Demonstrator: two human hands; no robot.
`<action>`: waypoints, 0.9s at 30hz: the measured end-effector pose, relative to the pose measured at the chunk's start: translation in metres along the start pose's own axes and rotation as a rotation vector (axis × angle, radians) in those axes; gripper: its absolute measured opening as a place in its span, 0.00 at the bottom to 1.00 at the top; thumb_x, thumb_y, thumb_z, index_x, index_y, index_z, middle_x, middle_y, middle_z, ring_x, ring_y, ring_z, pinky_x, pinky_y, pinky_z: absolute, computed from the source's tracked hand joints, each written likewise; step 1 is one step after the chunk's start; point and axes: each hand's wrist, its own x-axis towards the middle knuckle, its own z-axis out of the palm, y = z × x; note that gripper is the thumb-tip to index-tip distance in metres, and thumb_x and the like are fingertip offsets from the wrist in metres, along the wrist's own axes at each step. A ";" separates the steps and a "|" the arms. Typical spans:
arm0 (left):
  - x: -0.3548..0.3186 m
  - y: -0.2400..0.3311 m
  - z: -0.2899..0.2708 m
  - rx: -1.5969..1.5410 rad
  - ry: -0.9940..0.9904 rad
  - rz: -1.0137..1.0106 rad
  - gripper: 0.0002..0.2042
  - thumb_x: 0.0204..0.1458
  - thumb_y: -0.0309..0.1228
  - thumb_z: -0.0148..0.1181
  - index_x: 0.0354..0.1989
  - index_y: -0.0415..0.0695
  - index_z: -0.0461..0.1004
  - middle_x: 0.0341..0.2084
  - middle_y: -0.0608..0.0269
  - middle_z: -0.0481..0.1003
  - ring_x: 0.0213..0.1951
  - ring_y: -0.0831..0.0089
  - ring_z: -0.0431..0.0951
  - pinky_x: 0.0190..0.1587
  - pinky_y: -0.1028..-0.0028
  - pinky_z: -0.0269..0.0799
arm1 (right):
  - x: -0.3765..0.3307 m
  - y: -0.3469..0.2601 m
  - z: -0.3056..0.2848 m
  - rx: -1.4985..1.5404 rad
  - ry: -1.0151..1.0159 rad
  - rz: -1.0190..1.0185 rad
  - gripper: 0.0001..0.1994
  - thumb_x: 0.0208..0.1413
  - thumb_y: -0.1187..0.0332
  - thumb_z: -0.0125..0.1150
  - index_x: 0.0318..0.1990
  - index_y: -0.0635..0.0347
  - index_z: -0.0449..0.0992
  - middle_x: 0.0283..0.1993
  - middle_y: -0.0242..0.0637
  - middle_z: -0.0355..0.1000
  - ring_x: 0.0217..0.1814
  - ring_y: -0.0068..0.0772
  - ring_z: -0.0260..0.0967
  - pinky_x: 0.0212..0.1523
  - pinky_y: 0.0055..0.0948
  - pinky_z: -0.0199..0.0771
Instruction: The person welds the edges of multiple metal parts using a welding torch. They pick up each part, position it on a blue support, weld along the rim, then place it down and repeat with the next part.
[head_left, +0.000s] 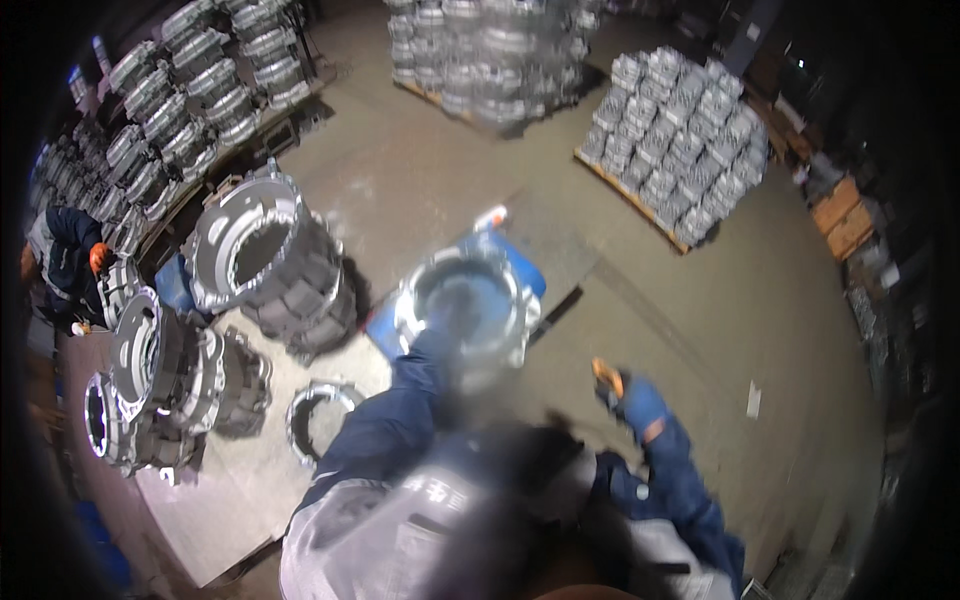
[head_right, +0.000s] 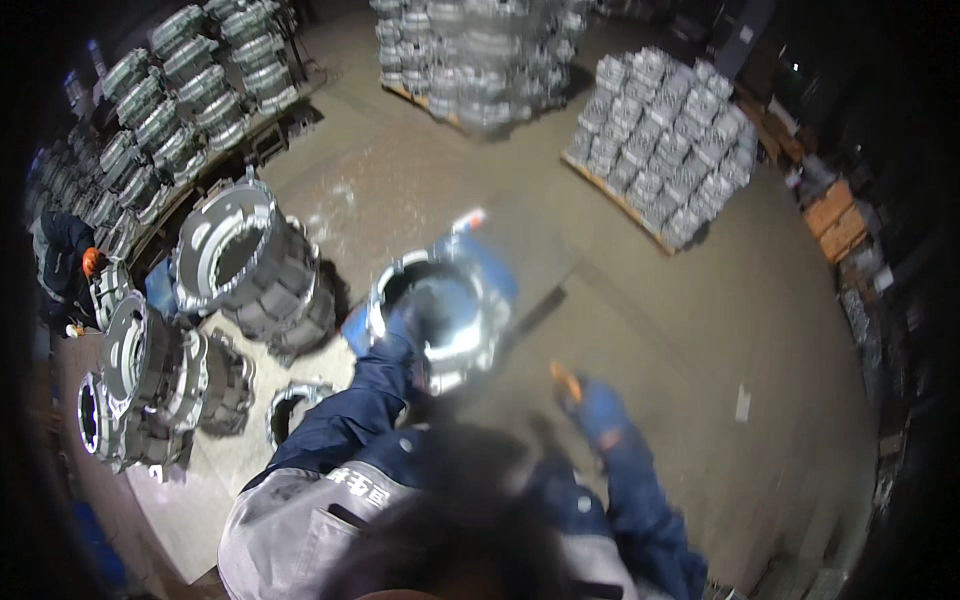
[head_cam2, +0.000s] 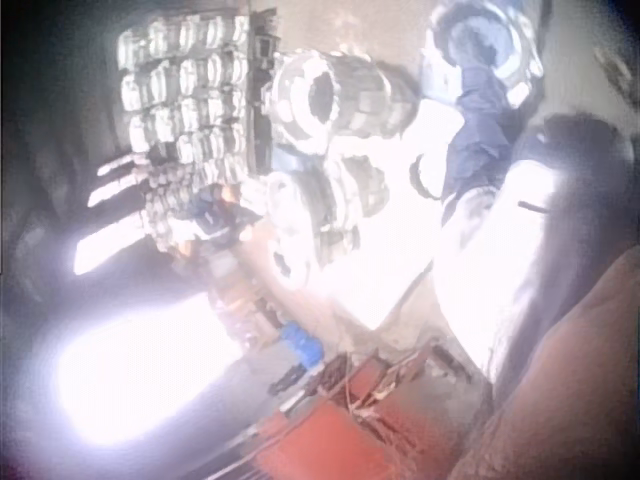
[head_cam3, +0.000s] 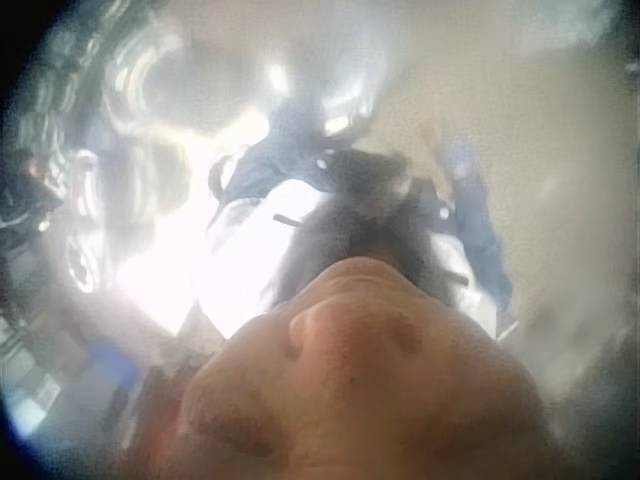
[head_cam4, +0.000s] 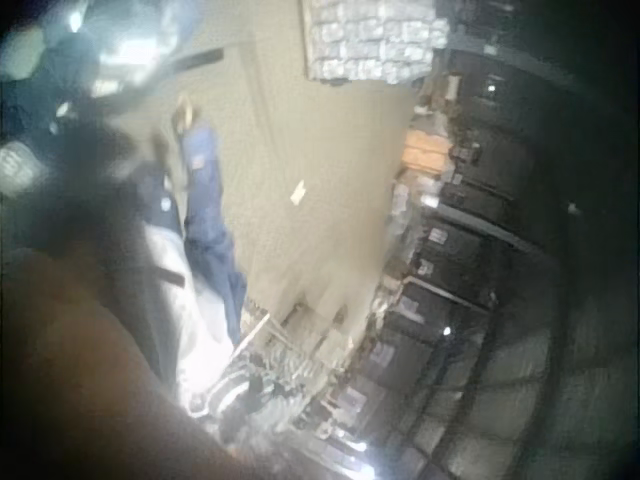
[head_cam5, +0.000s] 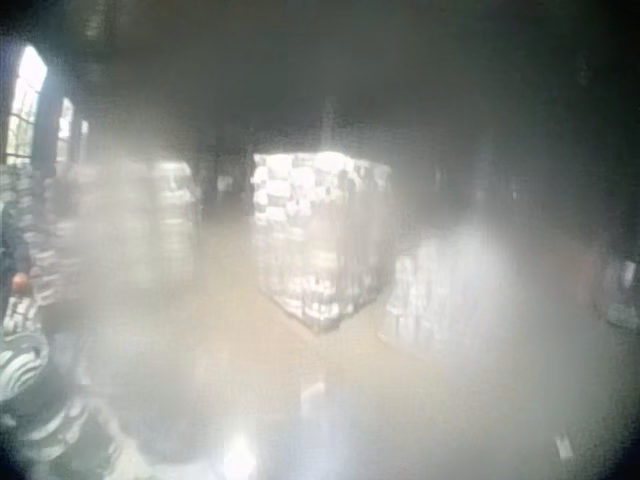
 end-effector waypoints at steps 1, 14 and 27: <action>0.012 -0.003 0.019 0.006 -0.014 -0.001 0.20 0.58 0.37 0.58 0.55 0.40 0.66 0.41 0.54 0.75 0.43 0.64 0.76 0.48 0.66 0.74 | -0.018 0.006 0.002 0.215 -0.062 0.151 0.20 0.51 0.62 0.64 0.52 0.57 0.74 0.41 0.46 0.77 0.42 0.45 0.76 0.43 0.37 0.74; 0.062 -0.008 0.058 0.400 0.108 0.123 0.21 0.58 0.36 0.57 0.57 0.40 0.64 0.43 0.52 0.73 0.45 0.64 0.75 0.47 0.66 0.75 | -0.055 0.107 0.082 1.047 0.488 0.050 0.18 0.64 0.63 0.52 0.56 0.63 0.63 0.31 0.38 0.71 0.27 0.27 0.69 0.31 0.29 0.73; 0.029 0.093 -0.004 1.042 0.244 0.443 0.22 0.59 0.35 0.57 0.58 0.40 0.63 0.45 0.51 0.71 0.47 0.63 0.74 0.46 0.65 0.76 | 0.035 0.040 0.005 0.986 -0.439 -0.192 0.17 0.60 0.60 0.57 0.53 0.58 0.72 0.33 0.31 0.73 0.28 0.23 0.69 0.27 0.23 0.70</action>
